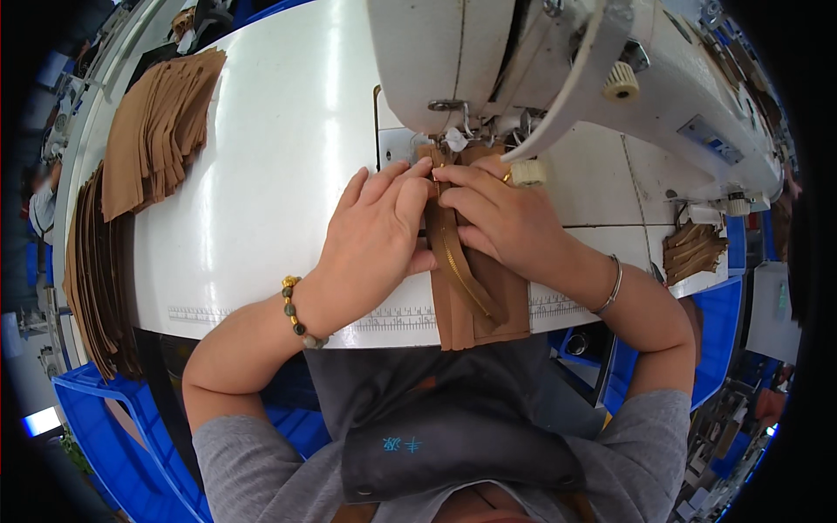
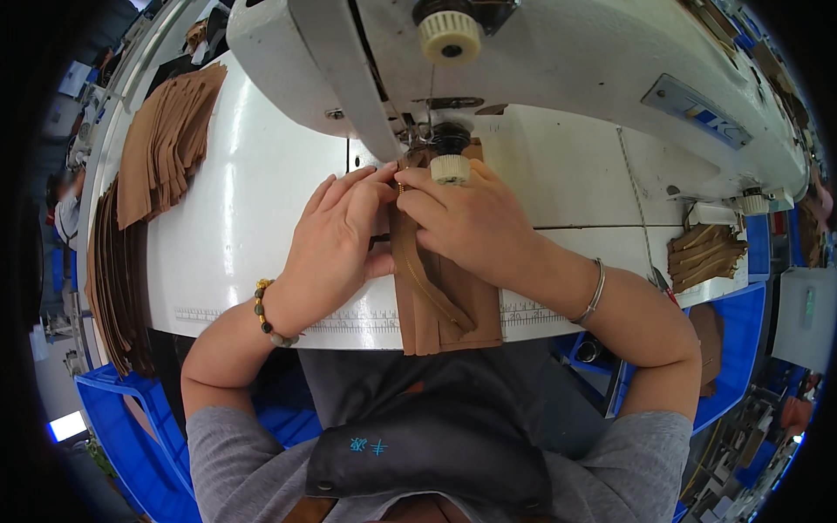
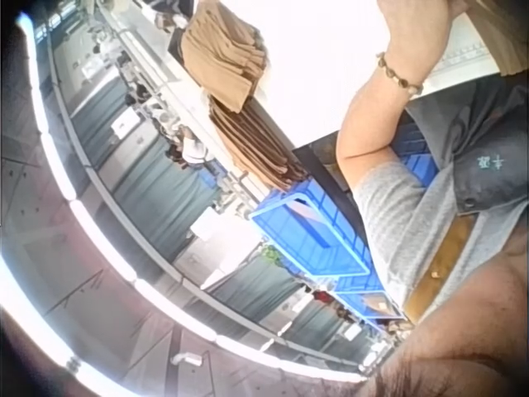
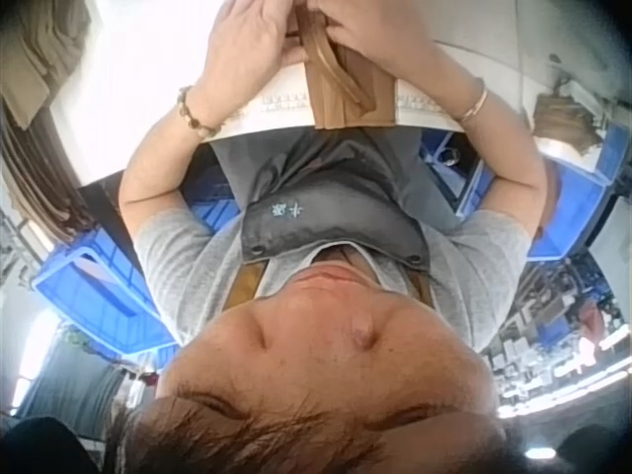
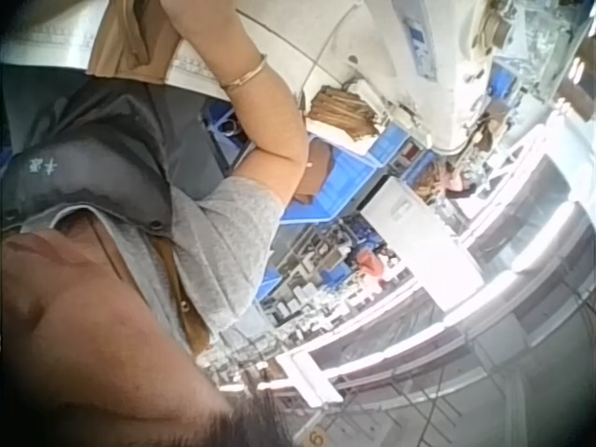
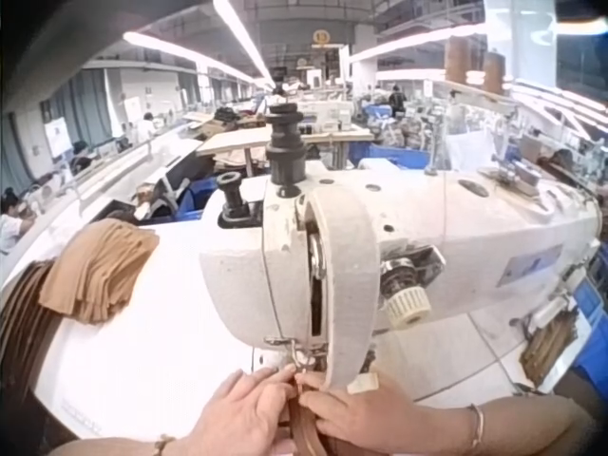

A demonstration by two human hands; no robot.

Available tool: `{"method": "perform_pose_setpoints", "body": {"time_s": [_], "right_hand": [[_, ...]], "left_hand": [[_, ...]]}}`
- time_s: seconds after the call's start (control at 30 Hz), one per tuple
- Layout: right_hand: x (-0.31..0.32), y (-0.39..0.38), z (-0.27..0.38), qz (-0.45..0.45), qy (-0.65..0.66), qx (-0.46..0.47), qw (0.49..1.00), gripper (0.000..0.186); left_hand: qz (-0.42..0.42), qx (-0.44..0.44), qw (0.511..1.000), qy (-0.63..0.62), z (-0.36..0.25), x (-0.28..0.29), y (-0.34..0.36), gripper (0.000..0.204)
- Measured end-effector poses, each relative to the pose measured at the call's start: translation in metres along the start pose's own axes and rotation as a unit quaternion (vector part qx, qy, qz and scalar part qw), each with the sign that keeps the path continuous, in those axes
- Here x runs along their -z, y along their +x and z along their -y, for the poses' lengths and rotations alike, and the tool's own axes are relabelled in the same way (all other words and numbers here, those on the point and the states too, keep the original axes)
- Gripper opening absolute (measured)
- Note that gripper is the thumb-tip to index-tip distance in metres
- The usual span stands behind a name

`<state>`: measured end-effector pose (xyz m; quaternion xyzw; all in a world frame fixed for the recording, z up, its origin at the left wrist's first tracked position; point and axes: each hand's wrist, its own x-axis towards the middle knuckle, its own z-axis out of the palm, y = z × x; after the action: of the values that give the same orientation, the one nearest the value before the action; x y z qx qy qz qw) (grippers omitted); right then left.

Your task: Sew a zipper and panel onto a leather bag using an industrial sewing machine.

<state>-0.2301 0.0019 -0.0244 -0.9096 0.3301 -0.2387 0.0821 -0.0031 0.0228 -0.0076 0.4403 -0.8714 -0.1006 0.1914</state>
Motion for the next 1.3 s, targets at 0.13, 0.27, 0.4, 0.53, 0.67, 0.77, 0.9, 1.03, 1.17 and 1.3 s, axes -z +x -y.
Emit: {"method": "perform_pose_setpoints", "body": {"time_s": [0.13,0.27,0.4,0.53,0.67,0.77,0.9,1.03,1.17,1.3], "right_hand": [[0.002,-0.003,-0.001,-0.026,-0.021,-0.022,0.999,0.045],[0.002,-0.003,-0.003,-0.023,-0.053,-0.007,0.998,0.051],[0.003,-0.006,-0.002,-0.018,-0.064,-0.001,0.998,0.053],[0.006,-0.011,0.003,0.015,-0.084,-0.004,0.996,0.056],[0.006,-0.012,0.005,-0.004,-0.091,0.0,0.996,0.058],[0.006,-0.011,0.006,-0.018,-0.082,-0.004,0.996,0.06],[0.007,-0.009,0.007,-0.019,-0.093,-0.012,0.995,0.061],[0.007,-0.01,0.009,-0.018,-0.108,-0.009,0.994,0.06],[0.011,-0.013,0.009,-0.007,-0.122,-0.013,0.992,0.061],[0.012,-0.015,0.008,-0.005,-0.133,-0.014,0.991,0.062]], "left_hand": [[0.014,0.0,0.999,0.03,-0.001,0.002,0.0,0.076],[0.027,-0.014,0.996,0.079,-0.002,0.003,-0.001,0.073],[0.023,-0.021,0.997,0.065,-0.003,0.003,-0.003,0.073],[0.031,-0.054,0.991,0.121,-0.008,0.001,-0.007,0.081],[0.019,-0.043,0.991,0.126,-0.009,-0.001,-0.008,0.085],[0.021,-0.038,0.992,0.121,-0.008,-0.001,-0.007,0.088],[0.019,-0.035,0.993,0.114,-0.007,-0.001,-0.005,0.089],[0.016,-0.045,0.992,0.117,-0.006,0.0,-0.003,0.088],[0.011,-0.065,0.994,0.085,-0.005,-0.001,0.001,0.086],[0.004,-0.069,0.994,0.09,-0.006,-0.001,0.003,0.086]]}}
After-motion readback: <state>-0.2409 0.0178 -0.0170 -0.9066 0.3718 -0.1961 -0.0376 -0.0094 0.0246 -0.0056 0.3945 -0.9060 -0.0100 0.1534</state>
